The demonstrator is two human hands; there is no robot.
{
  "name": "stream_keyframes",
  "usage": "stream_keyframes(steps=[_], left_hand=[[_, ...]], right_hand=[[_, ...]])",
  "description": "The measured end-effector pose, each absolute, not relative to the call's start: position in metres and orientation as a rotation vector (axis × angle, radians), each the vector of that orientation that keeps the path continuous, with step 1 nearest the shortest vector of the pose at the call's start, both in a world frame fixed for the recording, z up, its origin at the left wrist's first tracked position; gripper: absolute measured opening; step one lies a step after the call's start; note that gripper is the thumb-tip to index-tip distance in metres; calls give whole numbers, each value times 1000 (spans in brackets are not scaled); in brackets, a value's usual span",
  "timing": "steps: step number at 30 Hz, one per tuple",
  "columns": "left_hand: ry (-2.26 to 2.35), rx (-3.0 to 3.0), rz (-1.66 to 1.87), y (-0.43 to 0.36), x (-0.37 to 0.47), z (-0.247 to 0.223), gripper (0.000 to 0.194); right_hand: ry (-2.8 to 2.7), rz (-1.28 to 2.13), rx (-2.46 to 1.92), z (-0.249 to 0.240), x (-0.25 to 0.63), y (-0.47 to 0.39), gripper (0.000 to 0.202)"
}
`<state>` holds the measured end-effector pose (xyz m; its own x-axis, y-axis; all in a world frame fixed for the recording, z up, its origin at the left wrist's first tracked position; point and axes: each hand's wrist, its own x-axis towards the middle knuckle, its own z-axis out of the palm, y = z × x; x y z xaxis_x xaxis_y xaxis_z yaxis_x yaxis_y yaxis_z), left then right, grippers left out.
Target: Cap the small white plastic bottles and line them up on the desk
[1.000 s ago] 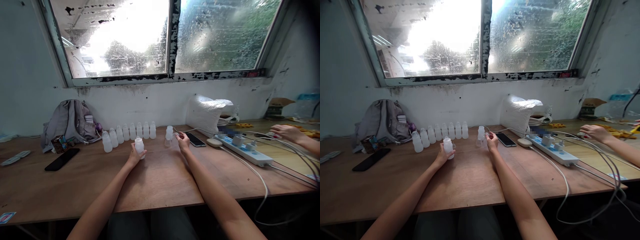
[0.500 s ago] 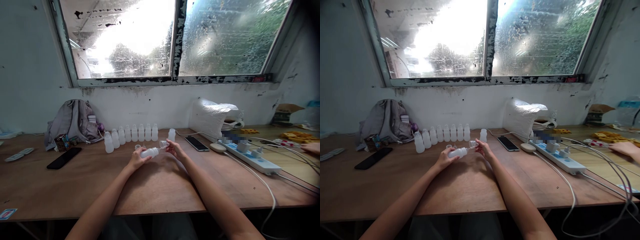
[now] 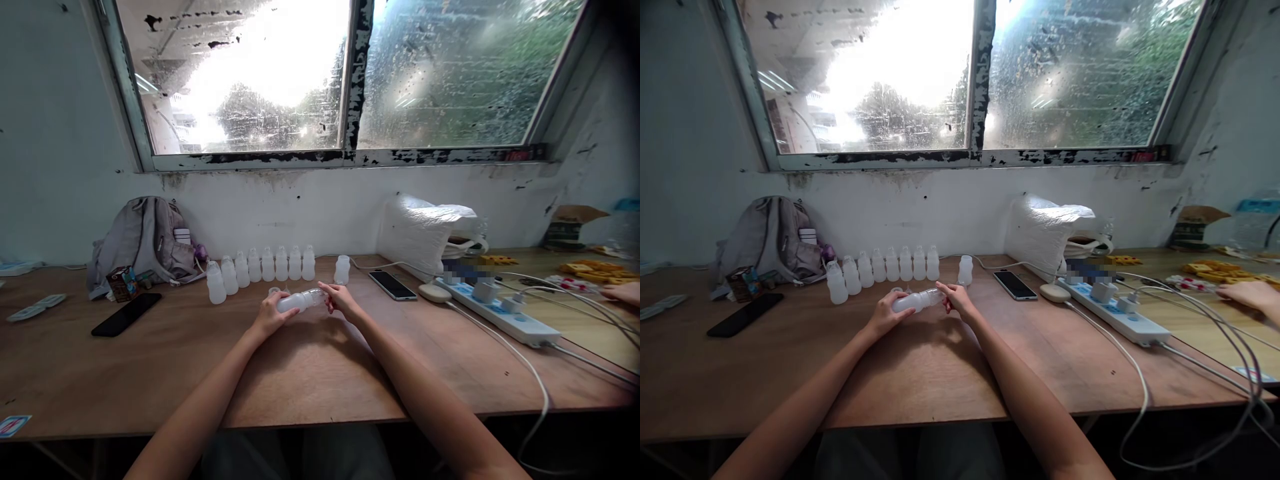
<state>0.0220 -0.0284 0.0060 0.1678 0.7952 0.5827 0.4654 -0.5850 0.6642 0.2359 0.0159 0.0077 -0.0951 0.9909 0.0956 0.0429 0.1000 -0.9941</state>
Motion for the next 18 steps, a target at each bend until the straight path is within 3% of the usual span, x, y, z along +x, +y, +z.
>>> stream_keyframes(steps=[9,18], left_hand=[[1133,2117,1337,-30,20,8,36],[1131,2078,1286,-35,19,15,34]], right_hand=[[-1478,931,-1360,4,236,18,47],[-1691,524,-1246,5,229,9,51]])
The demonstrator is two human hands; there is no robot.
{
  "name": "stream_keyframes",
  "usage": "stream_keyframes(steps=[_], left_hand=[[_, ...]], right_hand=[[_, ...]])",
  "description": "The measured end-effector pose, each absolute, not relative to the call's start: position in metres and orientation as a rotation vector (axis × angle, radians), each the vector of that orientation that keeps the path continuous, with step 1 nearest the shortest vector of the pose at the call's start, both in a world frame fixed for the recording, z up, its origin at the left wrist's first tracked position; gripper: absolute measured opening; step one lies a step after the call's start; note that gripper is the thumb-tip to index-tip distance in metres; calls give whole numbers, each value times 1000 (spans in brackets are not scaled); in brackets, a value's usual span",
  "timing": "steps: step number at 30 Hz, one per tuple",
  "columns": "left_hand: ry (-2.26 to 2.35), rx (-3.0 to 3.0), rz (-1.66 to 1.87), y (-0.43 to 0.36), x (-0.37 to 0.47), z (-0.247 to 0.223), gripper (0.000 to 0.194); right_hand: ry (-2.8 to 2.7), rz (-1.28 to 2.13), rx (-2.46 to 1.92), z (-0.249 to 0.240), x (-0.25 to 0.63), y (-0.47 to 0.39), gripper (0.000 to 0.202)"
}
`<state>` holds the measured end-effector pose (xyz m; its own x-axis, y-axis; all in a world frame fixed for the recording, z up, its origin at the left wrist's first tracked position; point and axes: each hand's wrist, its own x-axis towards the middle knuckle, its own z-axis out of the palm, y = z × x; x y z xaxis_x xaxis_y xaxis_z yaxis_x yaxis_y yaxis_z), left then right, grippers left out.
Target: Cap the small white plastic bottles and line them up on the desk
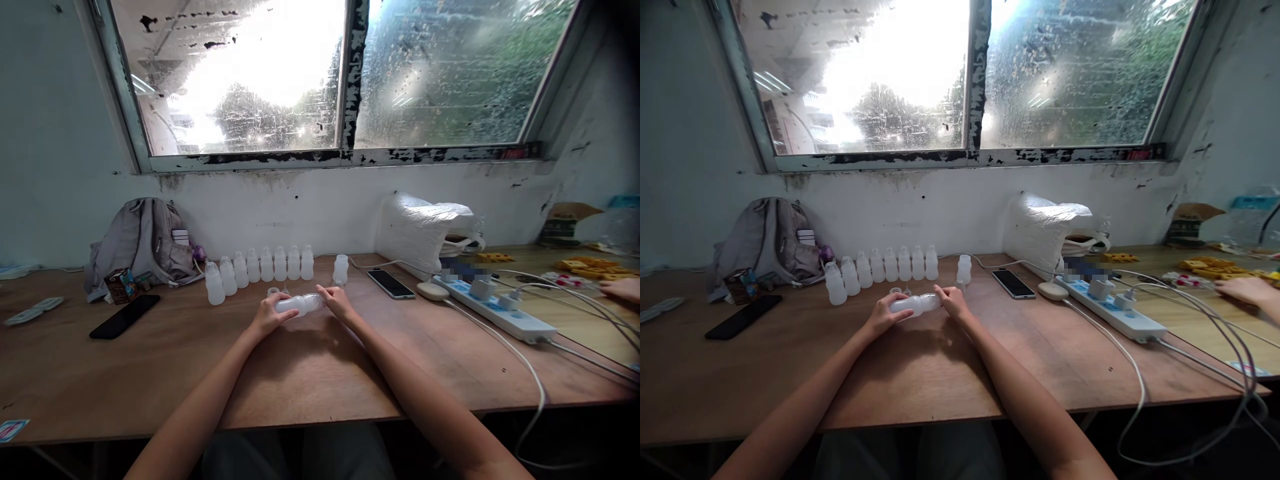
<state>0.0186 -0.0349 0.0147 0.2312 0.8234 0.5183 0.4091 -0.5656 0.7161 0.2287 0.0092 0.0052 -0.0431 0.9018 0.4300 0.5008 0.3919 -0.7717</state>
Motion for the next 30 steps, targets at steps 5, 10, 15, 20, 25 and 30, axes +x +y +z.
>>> stream_keyframes(steps=[5,10,15,20,25,30], left_hand=[[1084,2049,1242,-33,13,16,35],[1048,1723,1470,-26,13,10,26],[1053,1444,1635,-22,13,7,33],[960,1511,1574,-28,13,15,30],[959,1629,1523,-35,16,21,31],[966,1668,1532,-39,18,19,30]], right_hand=[[-1751,690,-1204,1,221,2,56],[-1756,685,-1201,-7,204,-5,53],[-1684,486,-1266,-13,185,-16,47],[-1716,329,-1272,-14,183,-24,42],[-1727,309,-1223,-16,186,-25,42],[-1683,312,-1198,-19,185,-24,40]])
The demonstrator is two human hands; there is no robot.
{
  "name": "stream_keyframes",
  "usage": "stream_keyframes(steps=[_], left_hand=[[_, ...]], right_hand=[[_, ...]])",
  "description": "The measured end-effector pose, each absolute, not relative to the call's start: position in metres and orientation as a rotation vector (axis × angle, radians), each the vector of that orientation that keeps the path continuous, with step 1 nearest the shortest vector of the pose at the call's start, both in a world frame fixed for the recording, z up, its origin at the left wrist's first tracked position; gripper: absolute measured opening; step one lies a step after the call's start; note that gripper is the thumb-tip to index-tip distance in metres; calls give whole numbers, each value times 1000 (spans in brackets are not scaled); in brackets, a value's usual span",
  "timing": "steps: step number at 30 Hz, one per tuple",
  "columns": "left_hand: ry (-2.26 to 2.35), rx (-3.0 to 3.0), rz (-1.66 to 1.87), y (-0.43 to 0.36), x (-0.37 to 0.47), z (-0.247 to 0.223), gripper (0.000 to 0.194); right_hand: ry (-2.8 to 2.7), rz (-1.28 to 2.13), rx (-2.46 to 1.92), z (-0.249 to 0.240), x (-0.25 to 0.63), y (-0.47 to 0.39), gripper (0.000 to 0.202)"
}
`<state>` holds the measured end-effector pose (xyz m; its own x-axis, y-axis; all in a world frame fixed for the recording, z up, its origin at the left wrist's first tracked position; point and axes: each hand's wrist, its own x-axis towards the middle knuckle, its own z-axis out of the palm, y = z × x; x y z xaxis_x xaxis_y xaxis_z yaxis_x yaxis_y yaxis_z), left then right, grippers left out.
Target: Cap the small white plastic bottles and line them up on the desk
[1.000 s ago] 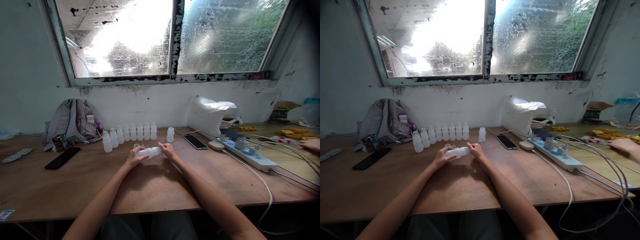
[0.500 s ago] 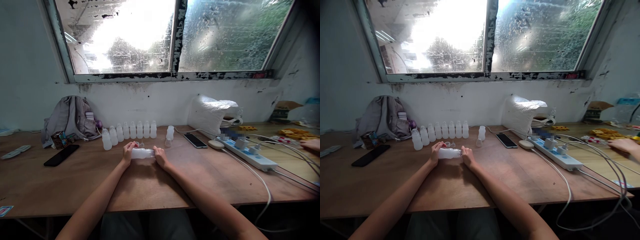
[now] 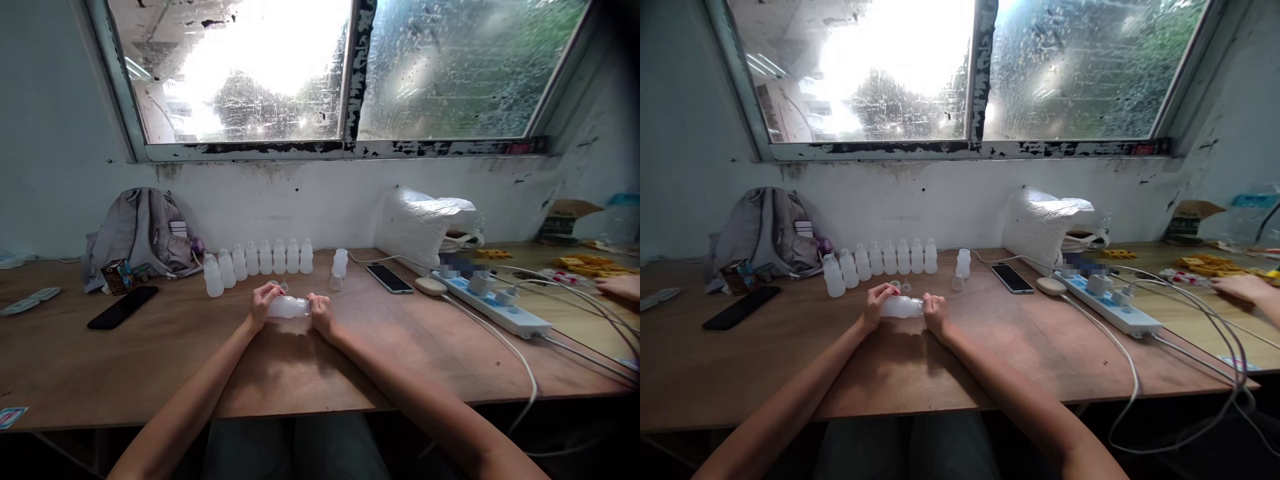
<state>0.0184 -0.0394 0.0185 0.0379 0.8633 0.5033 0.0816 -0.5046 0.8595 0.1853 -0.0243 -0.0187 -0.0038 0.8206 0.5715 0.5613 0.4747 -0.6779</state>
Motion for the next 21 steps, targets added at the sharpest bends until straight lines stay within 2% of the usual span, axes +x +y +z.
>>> stream_keyframes(steps=[3,8,11,16,18,21], left_hand=[[954,1718,1553,-39,20,18,29],[1110,1854,1495,-34,23,13,25],[1185,2018,1311,-35,27,8,28],[1136,2430,953,-43,33,0,53],[1209,2477,855,-44,34,-2,55],[1320,2474,711,-42,35,-7,51]], right_hand=[[-1622,375,-1153,-17,185,-25,37],[-1308,698,-1148,-10,187,-19,33],[-1208,802,-1183,-5,194,-9,31],[-971,1207,-1057,8,206,0,37],[-917,1362,-899,13,205,-4,42],[-1074,1357,-828,15,197,-13,42]])
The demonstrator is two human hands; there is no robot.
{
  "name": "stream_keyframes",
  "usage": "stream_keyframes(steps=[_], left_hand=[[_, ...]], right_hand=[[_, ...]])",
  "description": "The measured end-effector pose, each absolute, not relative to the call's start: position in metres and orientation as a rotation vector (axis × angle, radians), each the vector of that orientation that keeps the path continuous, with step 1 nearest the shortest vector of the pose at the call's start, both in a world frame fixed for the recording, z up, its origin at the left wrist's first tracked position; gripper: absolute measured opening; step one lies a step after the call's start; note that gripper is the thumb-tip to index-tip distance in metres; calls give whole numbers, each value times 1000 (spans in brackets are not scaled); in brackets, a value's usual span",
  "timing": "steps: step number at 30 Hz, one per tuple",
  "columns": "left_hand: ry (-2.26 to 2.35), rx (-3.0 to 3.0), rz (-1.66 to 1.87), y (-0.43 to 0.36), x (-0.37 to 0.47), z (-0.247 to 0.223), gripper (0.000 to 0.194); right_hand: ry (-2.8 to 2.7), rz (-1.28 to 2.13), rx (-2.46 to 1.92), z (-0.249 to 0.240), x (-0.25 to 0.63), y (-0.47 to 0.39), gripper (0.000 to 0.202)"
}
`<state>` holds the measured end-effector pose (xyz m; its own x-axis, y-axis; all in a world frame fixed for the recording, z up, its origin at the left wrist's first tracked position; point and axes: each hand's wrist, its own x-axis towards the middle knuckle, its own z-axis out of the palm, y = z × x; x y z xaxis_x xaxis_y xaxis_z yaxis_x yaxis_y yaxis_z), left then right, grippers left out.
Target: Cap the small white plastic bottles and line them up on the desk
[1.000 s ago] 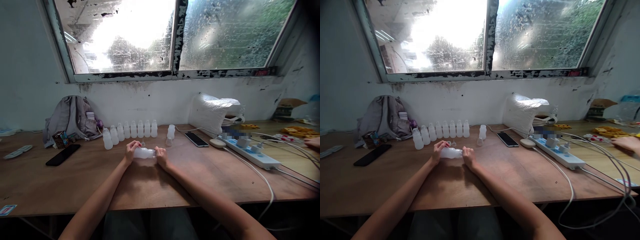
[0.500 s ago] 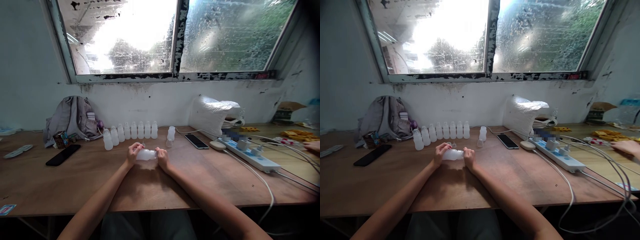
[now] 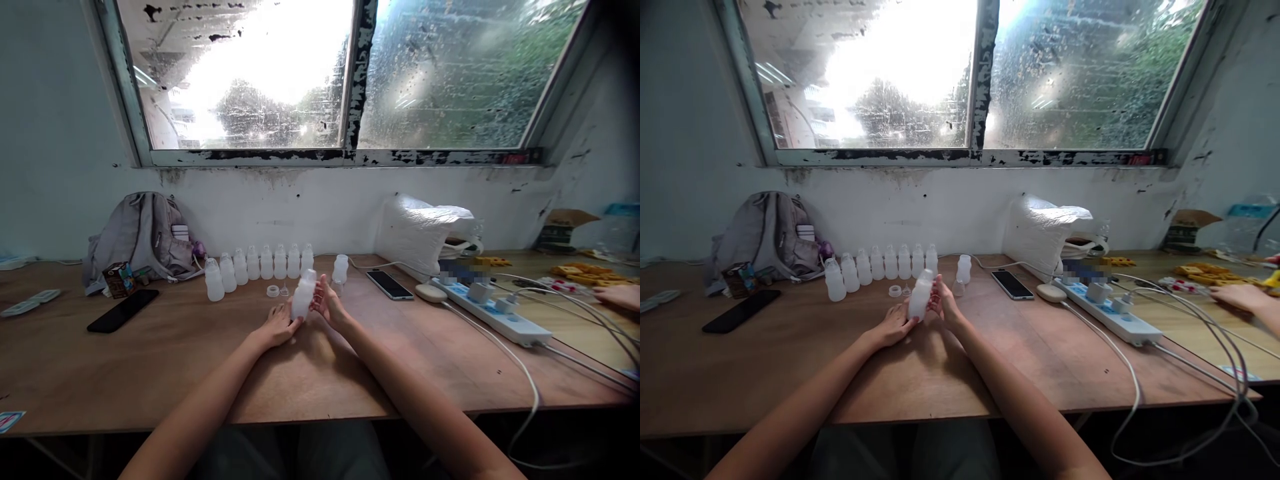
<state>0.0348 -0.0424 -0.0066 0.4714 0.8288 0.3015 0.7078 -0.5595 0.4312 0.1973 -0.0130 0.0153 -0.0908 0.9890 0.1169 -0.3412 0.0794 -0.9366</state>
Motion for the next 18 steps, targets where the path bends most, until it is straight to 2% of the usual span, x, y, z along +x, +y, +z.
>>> stream_keyframes(steps=[7,18], left_hand=[[1542,2417,634,-36,34,-11,51],[1686,2395,683,-35,30,-8,44]], right_hand=[[-1492,1030,-956,3,184,-21,38],[-1499,1077,-1001,-1,186,-14,35]])
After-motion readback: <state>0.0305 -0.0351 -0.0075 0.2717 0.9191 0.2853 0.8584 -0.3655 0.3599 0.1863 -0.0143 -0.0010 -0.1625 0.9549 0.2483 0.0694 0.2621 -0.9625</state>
